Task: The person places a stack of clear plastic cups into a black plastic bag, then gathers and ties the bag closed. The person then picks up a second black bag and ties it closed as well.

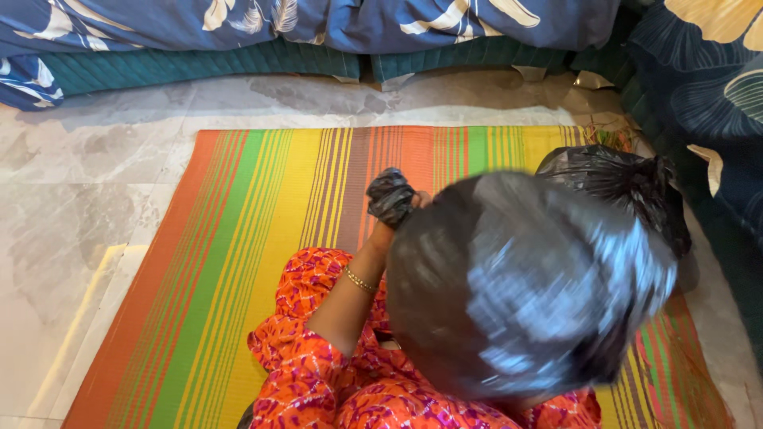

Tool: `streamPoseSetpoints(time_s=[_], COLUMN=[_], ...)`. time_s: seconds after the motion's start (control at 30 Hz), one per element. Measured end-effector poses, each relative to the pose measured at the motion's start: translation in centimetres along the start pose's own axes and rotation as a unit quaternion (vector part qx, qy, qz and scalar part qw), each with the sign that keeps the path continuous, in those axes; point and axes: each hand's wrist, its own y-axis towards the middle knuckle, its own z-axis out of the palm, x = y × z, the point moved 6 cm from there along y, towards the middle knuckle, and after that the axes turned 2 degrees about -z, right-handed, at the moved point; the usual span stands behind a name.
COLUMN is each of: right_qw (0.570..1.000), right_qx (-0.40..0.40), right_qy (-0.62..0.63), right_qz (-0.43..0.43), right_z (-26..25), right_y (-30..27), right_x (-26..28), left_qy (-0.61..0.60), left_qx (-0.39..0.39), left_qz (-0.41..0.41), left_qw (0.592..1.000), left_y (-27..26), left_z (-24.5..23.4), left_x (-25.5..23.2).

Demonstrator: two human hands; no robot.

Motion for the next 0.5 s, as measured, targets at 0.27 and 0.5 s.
streamPoseSetpoints(time_s=[0.27,0.5], right_qw=[0.894,0.862], right_qx=[0.051,0.037], right_qy=[-0.396,-0.462], right_qz=[-0.204,-0.207], right_z=[-3.2,-3.7], right_y=[0.9,1.7], right_x=[1.8,5.0], left_qy=[0.566,0.684], left_qx=[-0.157,0.055], left_qz=[-0.203,-0.006], left_qw=[0.784,0.727], left_y=[-0.4,3.2], left_z=[-6.4,12.2], left_x=[-4.1,-9.4])
